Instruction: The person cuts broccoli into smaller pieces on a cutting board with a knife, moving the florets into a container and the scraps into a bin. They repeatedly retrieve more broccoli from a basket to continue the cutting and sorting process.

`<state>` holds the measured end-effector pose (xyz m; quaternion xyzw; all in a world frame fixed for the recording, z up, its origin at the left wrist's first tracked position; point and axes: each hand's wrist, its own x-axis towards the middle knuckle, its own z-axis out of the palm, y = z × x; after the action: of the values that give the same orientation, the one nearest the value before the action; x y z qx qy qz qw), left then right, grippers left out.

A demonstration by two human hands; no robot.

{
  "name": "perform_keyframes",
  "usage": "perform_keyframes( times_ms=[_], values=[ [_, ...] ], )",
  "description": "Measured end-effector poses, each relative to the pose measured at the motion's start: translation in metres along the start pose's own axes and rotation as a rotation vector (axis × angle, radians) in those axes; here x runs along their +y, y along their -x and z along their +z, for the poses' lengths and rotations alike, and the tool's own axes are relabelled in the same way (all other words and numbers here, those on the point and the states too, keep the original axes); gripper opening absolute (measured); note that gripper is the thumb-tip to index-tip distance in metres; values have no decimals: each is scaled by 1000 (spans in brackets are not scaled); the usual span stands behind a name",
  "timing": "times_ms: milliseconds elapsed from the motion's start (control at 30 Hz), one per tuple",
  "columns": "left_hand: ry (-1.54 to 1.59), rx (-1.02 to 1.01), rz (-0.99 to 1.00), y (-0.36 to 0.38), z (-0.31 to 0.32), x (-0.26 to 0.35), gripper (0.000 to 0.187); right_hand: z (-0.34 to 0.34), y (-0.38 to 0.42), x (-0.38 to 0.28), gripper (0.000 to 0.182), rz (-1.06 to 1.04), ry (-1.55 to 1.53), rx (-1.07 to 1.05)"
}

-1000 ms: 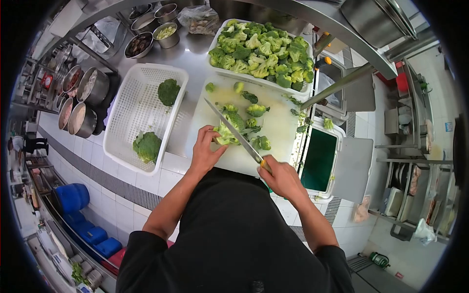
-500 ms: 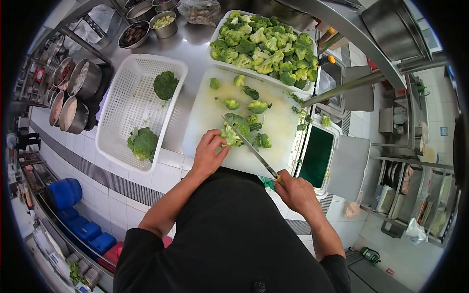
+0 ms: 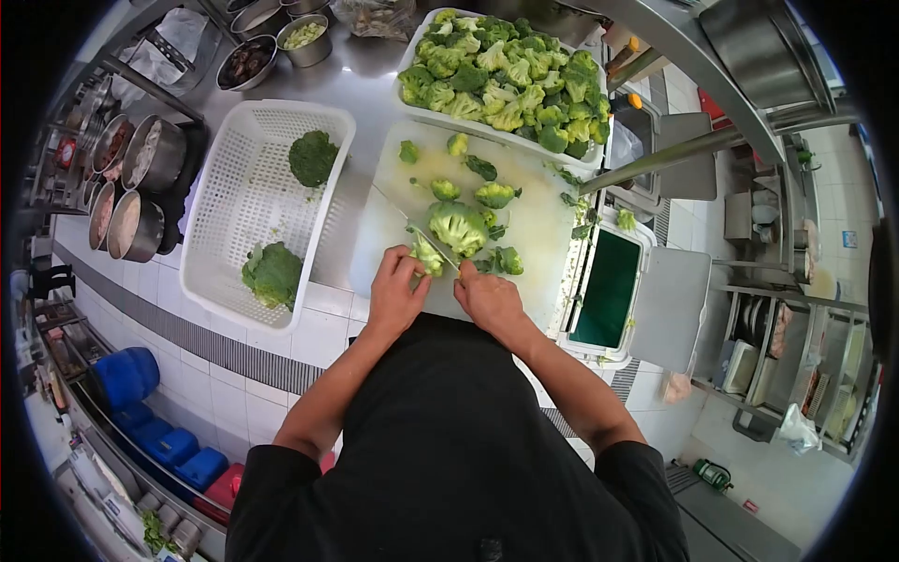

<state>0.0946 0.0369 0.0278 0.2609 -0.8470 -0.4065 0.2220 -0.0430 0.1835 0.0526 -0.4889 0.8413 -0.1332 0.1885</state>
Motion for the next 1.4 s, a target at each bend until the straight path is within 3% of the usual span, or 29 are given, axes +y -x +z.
perform_keyframes(
  times_ms=[133, 200, 300, 400, 467, 500, 567, 600, 667, 733, 800, 833, 900, 1033, 1100, 1133, 1200, 1233, 1300, 1400],
  values=[
    [102, 41, -122, 8, 1, -41, 24, -38, 16, -13, 26, 28, -107, -36],
    [674, 153, -383, 11, 0, -60, 28, -49, 36, -8, 28, 63, -159, -71],
    [760, 124, -456, -1, -20, -57, 31, -62, 72, 13, 27, 174, -283, 52],
    [959, 10, -355, -28, -18, -23, 38, -64, 109, 42, 25, 457, -510, 183],
    [972, -199, -190, -52, -20, 52, 50, -63, 127, 56, 22, 630, -798, 254],
    [970, -206, -189, -64, -18, 63, 50, -66, 133, 59, 20, 672, -880, 279],
    [330, -311, 38, -99, -10, 75, 67, -75, 138, 61, 17, 719, -952, 340],
    [329, -322, 49, -110, -3, 73, 67, -73, 140, 67, 17, 724, -958, 354],
    [-349, -184, 378, -120, 18, 58, 68, -60, 144, 86, 19, 806, -1019, 344],
    [-398, -308, 323, -119, 27, 43, 73, -47, 149, 100, 22, 830, -994, 336],
    [-408, -421, 131, -122, 25, 40, 72, -29, 157, 107, 25, 895, -821, 345],
    [-410, -427, 136, -122, 21, 40, 72, -16, 163, 113, 28, 834, -610, 417],
    [-695, -181, 191, -118, 13, 39, 71, -10, 179, 116, 28, 860, -620, 432],
    [-396, -196, 271, -89, 20, 48, 66, -32, 187, 104, 29, 911, -727, 403],
    [-252, -541, 116, -64, 38, 70, 63, -31, 183, 106, 30, 910, -776, 380],
    [-255, -538, 118, -62, 48, 72, 63, -26, 181, 108, 31, 876, -753, 385],
    [-434, -392, 206, -55, 73, 65, 43, -21, 181, 111, 32, 849, -729, 393],
    [-431, -394, 210, -54, 81, 54, 43, -19, 180, 110, 32, 817, -715, 395],
    [-339, -461, 147, -63, 86, 32, 24, -21, 179, 108, 32, 785, -717, 388],
    [-348, -568, 96, -76, 60, 34, 13, -30, 183, 103, 30, 851, -777, 389]
  ],
)
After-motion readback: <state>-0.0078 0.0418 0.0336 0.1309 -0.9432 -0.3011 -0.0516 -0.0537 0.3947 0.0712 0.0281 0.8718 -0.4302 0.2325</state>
